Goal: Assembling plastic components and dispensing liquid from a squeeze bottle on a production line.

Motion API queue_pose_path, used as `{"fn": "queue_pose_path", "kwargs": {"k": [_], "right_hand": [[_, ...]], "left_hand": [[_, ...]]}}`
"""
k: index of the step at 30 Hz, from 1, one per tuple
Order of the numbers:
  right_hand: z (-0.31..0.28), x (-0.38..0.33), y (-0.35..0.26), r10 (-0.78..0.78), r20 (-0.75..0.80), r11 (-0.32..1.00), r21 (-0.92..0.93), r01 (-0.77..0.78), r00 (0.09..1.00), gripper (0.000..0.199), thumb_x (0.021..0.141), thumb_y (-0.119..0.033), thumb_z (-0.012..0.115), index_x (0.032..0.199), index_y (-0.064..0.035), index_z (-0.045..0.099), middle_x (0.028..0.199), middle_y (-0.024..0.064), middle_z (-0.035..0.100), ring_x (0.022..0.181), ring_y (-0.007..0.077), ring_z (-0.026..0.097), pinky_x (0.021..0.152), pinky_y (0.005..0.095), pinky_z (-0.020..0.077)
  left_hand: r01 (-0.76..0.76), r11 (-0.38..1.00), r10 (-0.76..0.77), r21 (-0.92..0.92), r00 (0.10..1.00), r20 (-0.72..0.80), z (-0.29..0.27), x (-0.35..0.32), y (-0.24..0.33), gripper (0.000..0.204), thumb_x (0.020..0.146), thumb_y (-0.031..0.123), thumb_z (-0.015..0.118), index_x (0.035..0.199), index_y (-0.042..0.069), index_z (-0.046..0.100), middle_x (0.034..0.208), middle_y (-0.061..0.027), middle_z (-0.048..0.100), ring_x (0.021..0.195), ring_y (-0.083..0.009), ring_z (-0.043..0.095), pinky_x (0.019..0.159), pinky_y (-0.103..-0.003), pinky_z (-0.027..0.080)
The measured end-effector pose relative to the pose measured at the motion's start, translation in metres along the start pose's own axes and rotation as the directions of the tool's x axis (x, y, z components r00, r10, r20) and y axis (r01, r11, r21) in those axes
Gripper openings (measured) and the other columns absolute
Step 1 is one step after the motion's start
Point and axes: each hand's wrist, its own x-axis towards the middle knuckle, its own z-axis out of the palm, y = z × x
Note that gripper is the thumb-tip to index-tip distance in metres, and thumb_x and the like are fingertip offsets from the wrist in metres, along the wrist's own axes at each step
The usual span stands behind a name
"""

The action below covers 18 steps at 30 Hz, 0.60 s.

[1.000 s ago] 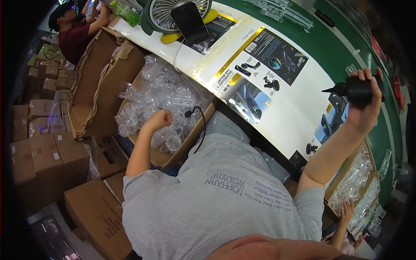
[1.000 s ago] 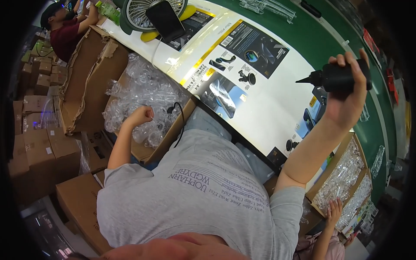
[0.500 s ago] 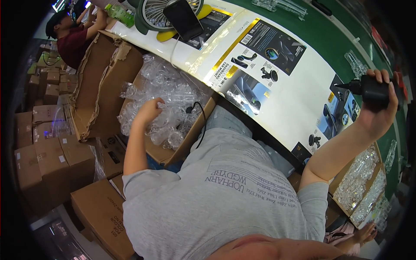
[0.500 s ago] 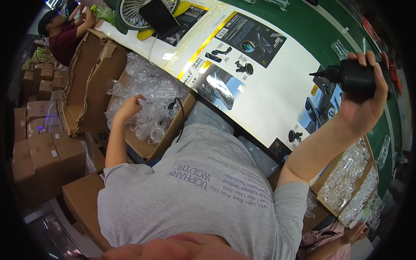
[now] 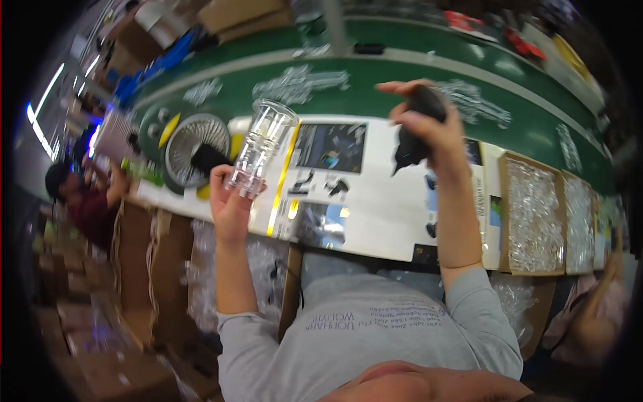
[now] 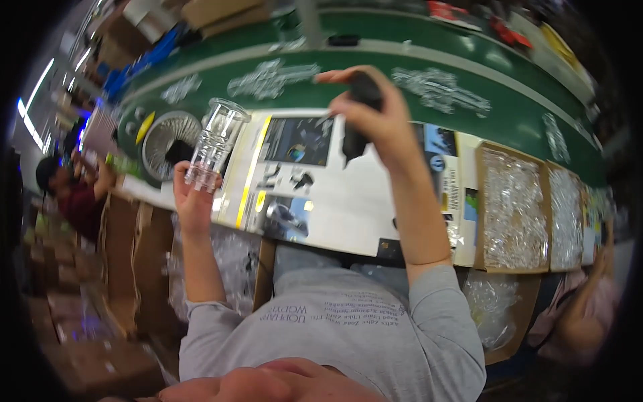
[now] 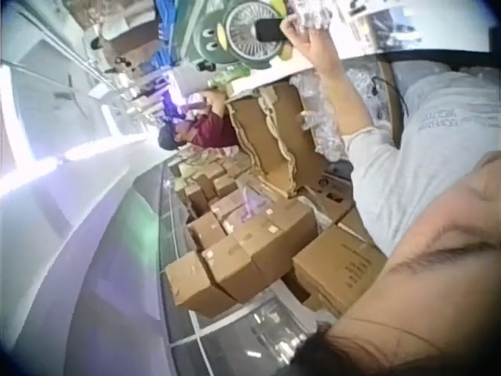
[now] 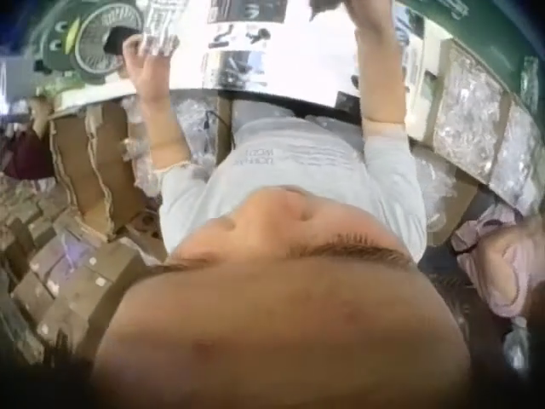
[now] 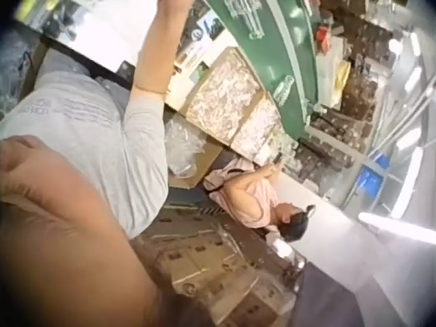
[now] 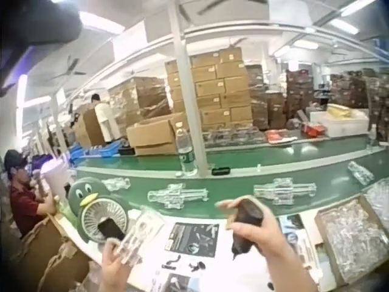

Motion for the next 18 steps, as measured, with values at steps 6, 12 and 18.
{"fn": "queue_pose_path", "kwargs": {"k": [6,12,18], "right_hand": [[-0.017,0.002,0.005,0.032,0.156,0.993,-0.115,-0.014,0.987,0.032,0.071,-0.006,0.069,0.097,-0.0053,0.05,0.128,0.017,0.044,0.073,0.0073,0.058,0.065,0.022,0.0456],[-0.034,0.002,-0.003,-0.004,0.019,0.865,-0.501,0.013,1.0,0.036,0.068,-0.01,0.071,0.098,-0.0067,0.051,0.104,0.0065,0.058,0.068,0.009,0.056,0.063,0.0235,0.0455],[-0.023,0.008,0.011,0.096,0.097,0.7,-0.714,0.002,0.991,0.043,0.065,-0.022,0.072,0.101,-0.0067,0.056,0.087,0.0068,0.058,0.078,0.0143,0.055,0.069,0.0259,0.0445]], "left_hand": [[0.169,0.971,-0.097,-0.167,0.924,0.37,0.087,0.059,-0.068,0.033,0.083,0.006,0.057,0.109,0.01,0.037,0.11,-0.0092,0.051,0.094,-0.0264,0.058,0.082,-0.039,0.049],[0.521,0.842,-0.262,-0.14,0.623,0.737,0.121,0.082,-0.098,0.06,0.073,0.014,0.066,0.123,0.007,0.033,0.116,-0.0186,0.05,0.101,-0.0333,0.057,0.09,-0.046,0.044],[0.539,0.839,-0.476,0.075,0.66,0.581,0.11,0.086,-0.139,0.063,0.078,0.033,0.065,0.126,0.006,0.034,0.102,-0.017,0.057,0.086,-0.0255,0.063,0.072,-0.031,0.052]]}}
